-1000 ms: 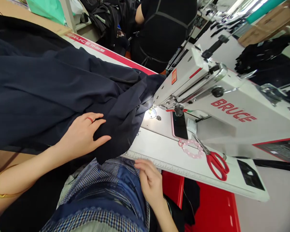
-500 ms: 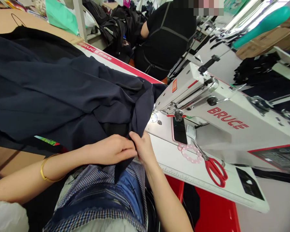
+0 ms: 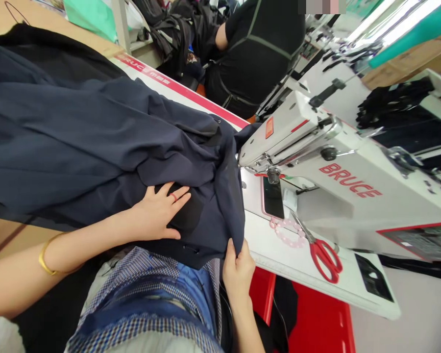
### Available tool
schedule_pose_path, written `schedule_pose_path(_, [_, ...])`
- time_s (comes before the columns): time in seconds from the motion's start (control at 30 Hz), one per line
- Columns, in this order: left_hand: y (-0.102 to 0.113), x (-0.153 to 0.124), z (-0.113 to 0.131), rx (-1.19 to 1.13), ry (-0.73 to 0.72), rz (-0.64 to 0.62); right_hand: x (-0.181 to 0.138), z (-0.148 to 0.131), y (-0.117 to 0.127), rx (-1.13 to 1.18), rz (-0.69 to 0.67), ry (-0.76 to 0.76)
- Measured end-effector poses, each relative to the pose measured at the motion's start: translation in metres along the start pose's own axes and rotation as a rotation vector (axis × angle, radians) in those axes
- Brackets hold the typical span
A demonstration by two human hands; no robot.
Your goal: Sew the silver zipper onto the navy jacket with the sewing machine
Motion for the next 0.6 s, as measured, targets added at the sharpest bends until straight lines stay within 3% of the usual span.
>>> schedule_pose_path(0.37, [0.002, -0.002, -0.003, -0.035, -0.004, 0.076, -0.001, 0.0, 0.002, -0.137, 0.028, -0.075])
schedule_pose_path(0.6, [0.007, -0.01, 0.022, -0.073, -0.21, 0.467, 0.001, -0.005, -0.001, -0.154, 0.058, -0.099])
Point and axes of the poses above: each hand's wrist, its own x-axis towards the middle knuckle, its own y-axis out of the back of the hand, z = x × y, the point moved 3 cm from there along x, towards the middle knuckle, and after that the axes turned 15 degrees about x, right-handed, at the moved point
